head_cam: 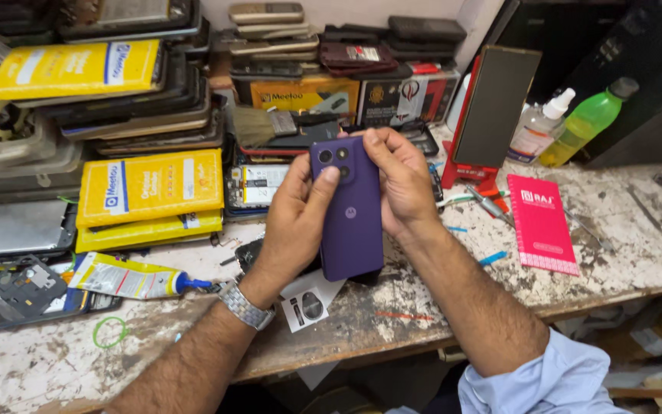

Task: The person repairs a smartphone by first using a screwdriver to remove screws from the back of the device. They then apply adhesive from a tube along the edges of the phone's frame. Finally, they attach a purple back cover to the phone, pressing it into place to complete the assembly.

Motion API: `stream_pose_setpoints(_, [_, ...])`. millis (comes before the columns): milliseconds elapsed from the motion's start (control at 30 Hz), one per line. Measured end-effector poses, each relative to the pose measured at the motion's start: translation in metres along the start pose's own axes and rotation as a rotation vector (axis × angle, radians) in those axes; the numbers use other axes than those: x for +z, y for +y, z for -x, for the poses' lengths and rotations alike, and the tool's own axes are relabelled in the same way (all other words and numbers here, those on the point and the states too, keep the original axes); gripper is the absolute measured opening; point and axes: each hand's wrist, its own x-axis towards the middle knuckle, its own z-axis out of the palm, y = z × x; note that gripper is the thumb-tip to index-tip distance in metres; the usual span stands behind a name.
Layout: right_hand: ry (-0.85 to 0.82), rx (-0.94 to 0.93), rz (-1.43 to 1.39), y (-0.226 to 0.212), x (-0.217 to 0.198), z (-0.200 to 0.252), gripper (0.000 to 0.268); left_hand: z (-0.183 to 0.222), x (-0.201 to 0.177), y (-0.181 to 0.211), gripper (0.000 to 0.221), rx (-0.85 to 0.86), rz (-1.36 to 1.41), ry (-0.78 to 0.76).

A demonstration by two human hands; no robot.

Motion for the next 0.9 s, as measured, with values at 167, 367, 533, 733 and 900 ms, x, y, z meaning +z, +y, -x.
stream_pose_setpoints(167, [-0.008,0.128,-0.056,-0.006,0.002,0.000,0.026,-0.002,-0.008,-0.003,0.031,0.022,-0.003,0.008])
stream_pose_setpoints(367, [-0.114,0.083,-0.197,0.006,-0.011,-0.004,0.011,-0.003,-0.011,0.004,0.032,0.001,0.052,0.029])
stream_pose_setpoints(533, [-0.068,0.102,-0.147,0.001,0.000,-0.004,0.017,-0.001,-0.011,0.006,0.031,0.036,-0.005,0.015])
stream_pose_setpoints(733, [-0.047,0.213,-0.011,-0.002,0.009,0.000,0.025,-0.013,-0.023,0.005,0.030,0.168,0.054,0.143])
stream_pose_setpoints(900, [-0.119,0.272,0.100,0.010,0.000,0.001,0.018,-0.018,-0.037,0.012,0.031,0.256,0.119,0.248])
